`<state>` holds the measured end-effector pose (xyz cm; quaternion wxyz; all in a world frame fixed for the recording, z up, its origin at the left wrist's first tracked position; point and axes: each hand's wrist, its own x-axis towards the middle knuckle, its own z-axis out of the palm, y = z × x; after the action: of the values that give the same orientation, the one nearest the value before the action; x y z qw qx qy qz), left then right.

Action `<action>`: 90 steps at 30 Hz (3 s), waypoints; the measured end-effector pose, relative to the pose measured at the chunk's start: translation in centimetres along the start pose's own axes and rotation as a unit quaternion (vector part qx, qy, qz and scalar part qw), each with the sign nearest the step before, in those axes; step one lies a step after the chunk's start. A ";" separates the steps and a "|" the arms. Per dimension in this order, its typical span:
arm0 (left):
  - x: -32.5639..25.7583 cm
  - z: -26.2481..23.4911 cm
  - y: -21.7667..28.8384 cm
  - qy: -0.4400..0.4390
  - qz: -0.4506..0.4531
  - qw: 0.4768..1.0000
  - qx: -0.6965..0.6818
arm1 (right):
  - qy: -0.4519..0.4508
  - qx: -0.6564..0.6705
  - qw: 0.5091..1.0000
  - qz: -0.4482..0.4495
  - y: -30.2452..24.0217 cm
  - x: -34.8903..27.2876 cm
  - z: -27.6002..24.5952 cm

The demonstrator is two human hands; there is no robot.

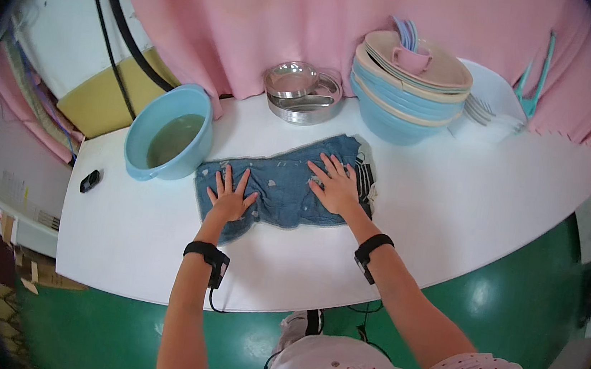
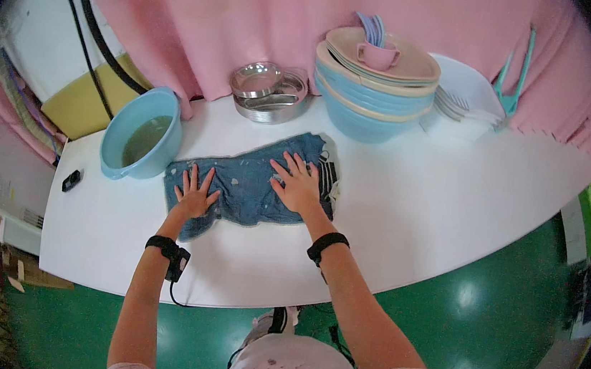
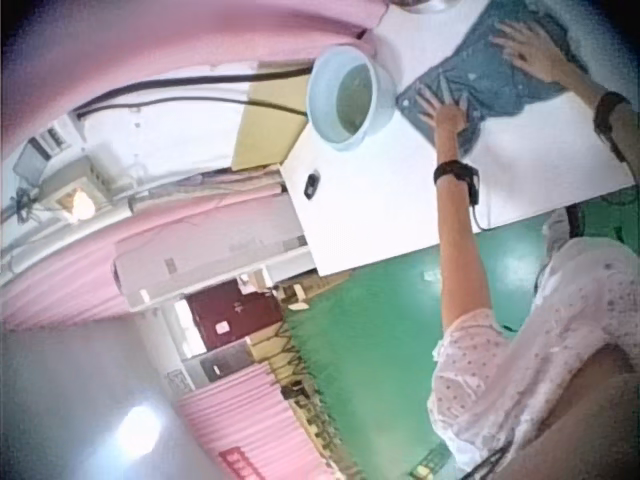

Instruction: The person picks up a small object and places it in a box, washes a blue cloth in a basin of water, and then flattens the wet cloth to wipe the surfaces of multiple yellow tables.

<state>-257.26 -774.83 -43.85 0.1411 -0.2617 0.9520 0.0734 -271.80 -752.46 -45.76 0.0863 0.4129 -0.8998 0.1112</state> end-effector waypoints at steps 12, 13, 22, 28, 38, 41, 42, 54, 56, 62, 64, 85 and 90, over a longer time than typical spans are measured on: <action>-6.5 3.9 4.9 0.104 -0.024 0.994 -0.003 | 0.019 0.042 0.998 -0.053 1.5 -7.2 -2.1; -8.2 5.0 5.9 0.109 -0.020 0.994 0.001 | 0.042 0.069 0.995 -0.059 2.0 -8.8 -2.0; -19.4 11.5 14.7 0.098 0.036 0.994 -0.024 | 0.110 0.084 0.975 -0.172 10.4 -21.0 -3.5; -16.6 8.5 14.4 -0.035 0.011 0.997 -0.072 | 0.069 0.106 0.976 -0.177 13.2 -20.8 -3.5; -4.9 5.9 14.6 0.110 -0.015 0.994 -0.020 | 0.085 0.088 0.986 -0.113 13.5 -10.5 -3.5; -2.3 3.7 14.8 0.097 -0.052 0.993 -0.029 | 0.037 0.087 0.992 -0.079 13.8 -7.1 -4.1; -1.3 3.1 14.7 0.093 -0.045 0.994 -0.025 | 0.024 0.086 0.994 -0.067 13.7 -6.2 -4.2; 0.1 1.6 15.5 0.108 -0.072 0.991 0.017 | 0.059 0.093 0.993 -0.030 13.6 -7.6 -6.3; -1.7 2.7 16.5 0.116 -0.067 0.991 0.022 | 0.087 0.107 0.990 -0.036 13.9 -10.2 -6.6; -7.9 7.6 24.6 0.139 -0.065 0.988 0.023 | 0.089 0.108 0.988 -0.071 18.8 -19.6 -7.1; -9.9 9.2 27.0 0.150 -0.067 0.986 0.029 | 0.105 0.101 0.986 -0.083 21.1 -22.4 -7.3; -7.3 6.0 42.9 0.035 -0.009 0.998 0.059 | 0.143 0.192 0.968 -0.079 40.9 -21.1 -11.3; -2.1 2.6 45.2 0.053 -0.053 0.997 -0.002 | 0.127 0.193 0.970 -0.080 43.2 -15.0 -10.8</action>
<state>-278.41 -734.76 -42.68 0.0931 -0.3154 0.9428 0.0542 -294.41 -711.32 -44.69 0.1273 0.4749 -0.8070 0.3271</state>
